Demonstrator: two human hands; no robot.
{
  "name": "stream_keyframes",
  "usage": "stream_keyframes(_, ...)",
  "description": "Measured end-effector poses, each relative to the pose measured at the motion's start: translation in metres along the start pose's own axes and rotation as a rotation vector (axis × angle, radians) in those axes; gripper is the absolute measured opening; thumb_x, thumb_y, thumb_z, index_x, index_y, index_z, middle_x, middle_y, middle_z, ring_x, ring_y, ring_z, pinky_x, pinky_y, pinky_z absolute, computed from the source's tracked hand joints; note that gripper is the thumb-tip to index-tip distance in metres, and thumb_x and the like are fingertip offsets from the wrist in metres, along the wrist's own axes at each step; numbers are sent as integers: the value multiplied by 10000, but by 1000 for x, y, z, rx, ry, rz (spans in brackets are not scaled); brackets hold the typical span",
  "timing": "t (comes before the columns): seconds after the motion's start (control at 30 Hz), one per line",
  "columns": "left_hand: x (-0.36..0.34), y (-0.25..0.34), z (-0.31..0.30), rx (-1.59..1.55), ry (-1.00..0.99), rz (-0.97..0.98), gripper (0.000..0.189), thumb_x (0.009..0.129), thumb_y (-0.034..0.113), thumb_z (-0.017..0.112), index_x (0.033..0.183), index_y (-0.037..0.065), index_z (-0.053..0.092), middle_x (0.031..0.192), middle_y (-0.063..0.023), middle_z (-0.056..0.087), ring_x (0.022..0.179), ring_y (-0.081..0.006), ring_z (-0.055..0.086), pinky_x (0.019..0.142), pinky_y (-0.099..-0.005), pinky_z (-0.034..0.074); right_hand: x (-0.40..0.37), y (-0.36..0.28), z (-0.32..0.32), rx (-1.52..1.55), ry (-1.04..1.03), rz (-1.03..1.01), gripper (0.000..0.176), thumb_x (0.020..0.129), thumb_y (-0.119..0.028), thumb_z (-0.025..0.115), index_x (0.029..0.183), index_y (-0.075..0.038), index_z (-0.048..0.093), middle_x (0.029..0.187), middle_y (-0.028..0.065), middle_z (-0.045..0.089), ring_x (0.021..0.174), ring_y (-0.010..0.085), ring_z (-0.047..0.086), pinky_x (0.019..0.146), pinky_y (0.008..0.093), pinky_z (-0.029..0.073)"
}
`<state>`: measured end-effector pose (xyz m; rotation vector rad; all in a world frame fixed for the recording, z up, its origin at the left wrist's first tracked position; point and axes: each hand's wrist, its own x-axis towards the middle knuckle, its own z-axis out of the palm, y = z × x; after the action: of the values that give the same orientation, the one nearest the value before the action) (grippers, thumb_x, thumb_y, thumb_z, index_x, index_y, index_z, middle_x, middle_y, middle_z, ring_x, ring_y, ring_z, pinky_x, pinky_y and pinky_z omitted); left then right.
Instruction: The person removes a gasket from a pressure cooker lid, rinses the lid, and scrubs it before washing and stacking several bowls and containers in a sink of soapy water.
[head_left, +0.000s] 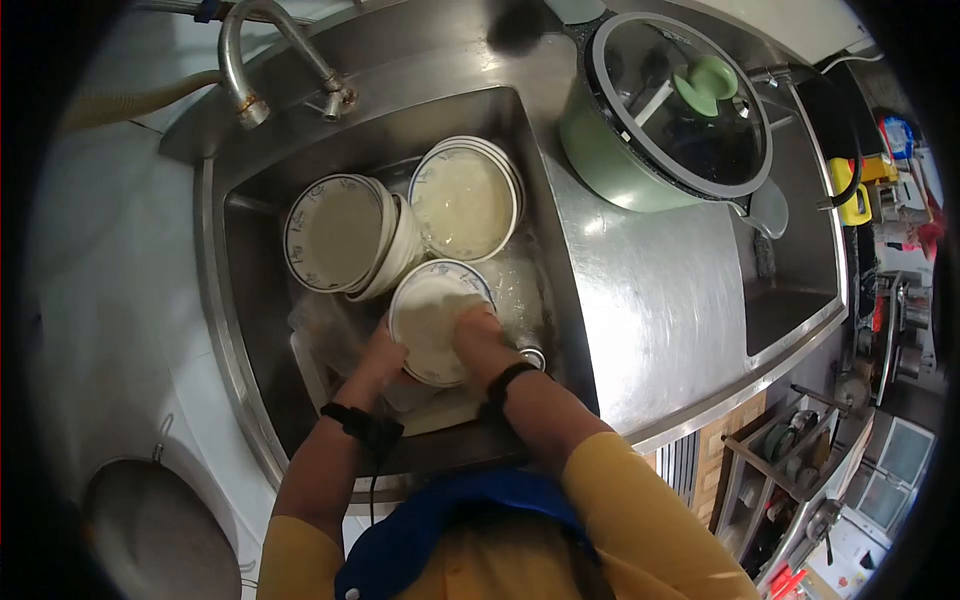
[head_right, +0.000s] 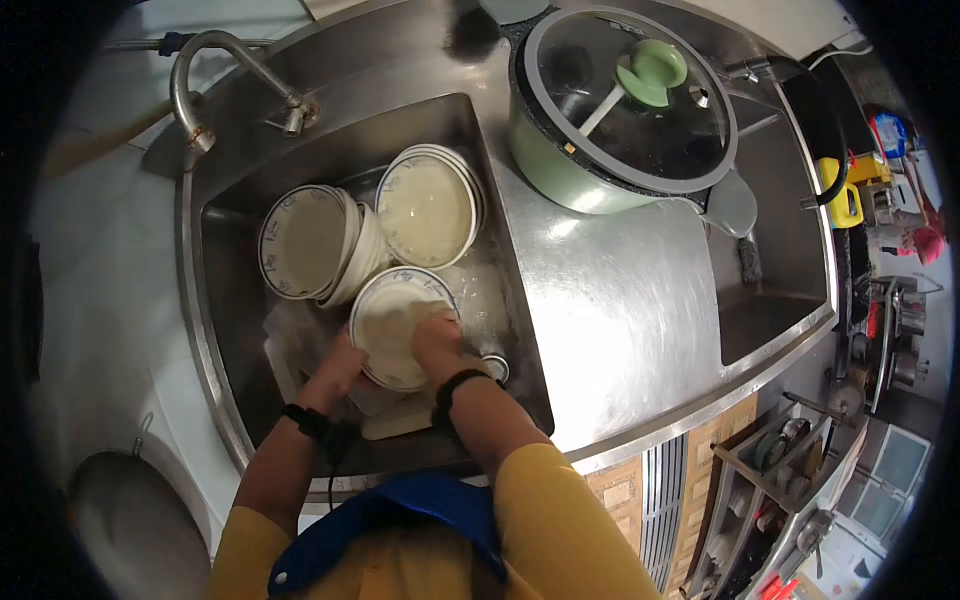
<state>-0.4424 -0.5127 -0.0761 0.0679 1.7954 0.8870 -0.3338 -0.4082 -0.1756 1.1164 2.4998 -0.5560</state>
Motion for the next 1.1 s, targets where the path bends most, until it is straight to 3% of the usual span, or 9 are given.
stream_keyframes(0.23, -16, -10, -13, -265, -422, -112, 586, 792, 42, 635, 1300, 42, 342, 1211, -158, 490, 1053, -329, 546, 774, -436, 527, -1, -46, -82, 949, -213, -198, 336, 792, -171, 547, 1112, -75, 584, 913, 213, 626, 964, 345, 594, 847, 383, 454)
stream_keyframes(0.33, -9, 9, -10, -3, -317, 248, 741, 764, 91, 663, 1366, 66, 231, 1329, -168, 385, 1169, -386, 449, 921, -564, 403, -22, -15, -91, 692, -278, -276, 377, 777, -133, 546, 1153, -139, 577, 1034, 212, 592, 996, 355, 575, 877, 398, 442)
stream_keyframes(0.43, -35, 17, 18, 943, 491, 818, 792, 707, 184, 717, 1356, 66, 278, 1350, -203, 362, 1254, -396, 346, 1009, -611, 233, -53, 25, -149, 639, 13, -161, 534, 727, -100, 568, 1250, -179, 494, 1081, 205, 568, 977, 360, 579, 825, 429, 466)
stream_keyframes(0.53, -44, 16, 52, 1371, 254, 976, 625, 747, 205, 626, 1288, -4, 393, 1306, -246, 397, 1266, -412, 309, 1037, -620, 133, -62, 51, -191, 635, 204, -66, 643, 735, -75, 566, 1330, -239, 385, 1093, 208, 536, 951, 366, 573, 809, 423, 468)
stream_keyframes(0.73, 13, -26, 89, 1773, -85, 423, 441, 881, 172, 374, 1290, 12, 414, 1334, -208, 399, 1237, -376, 374, 894, -658, 307, -85, 75, -232, 852, 333, -150, 652, 741, 49, 512, 1327, -219, 414, 1087, 200, 516, 1023, 349, 537, 871, 362, 442)
stream_keyframes(0.83, 19, -29, 99, 1900, -77, 501, 382, 844, 158, 451, 1197, 29, 518, 1172, -184, 552, 1061, -325, 539, 814, -571, 410, -95, 87, -234, 1087, 373, -203, 629, 734, 73, 481, 1297, -209, 461, 1146, 209, 492, 1084, 332, 505, 911, 343, 415)
stream_keyframes(0.93, -2, 12, 102, 1596, -388, 691, 318, 811, 146, 500, 1090, 20, 582, 943, -154, 642, 848, -276, 623, 745, -430, 474, -106, 95, -236, 1101, 451, -230, 624, 715, 95, 475, 1271, -189, 491, 1200, 214, 465, 1121, 339, 471, 940, 347, 391)
stream_keyframes(1.03, -20, 43, 85, 927, 6, 841, 258, 797, 117, 557, 1021, -6, 595, 789, -109, 645, 738, -207, 624, 646, -326, 482, -120, 92, -231, 871, 697, -340, 557, 689, 52, 563, 1189, -195, 566, 1228, 219, 447, 978, 399, 519, 855, 387, 441)
stream_keyframes(1.1, -41, 61, 73, -18, -213, 411, 242, 813, 59, 565, 1046, -8, 573, 898, -68, 629, 780, -164, 609, 664, -313, 486, -129, 79, -216, 691, 743, -431, 540, 644, 43, 595, 1126, -201, 608, 1236, 204, 451, 945, 376, 511, 818, 399, 437)
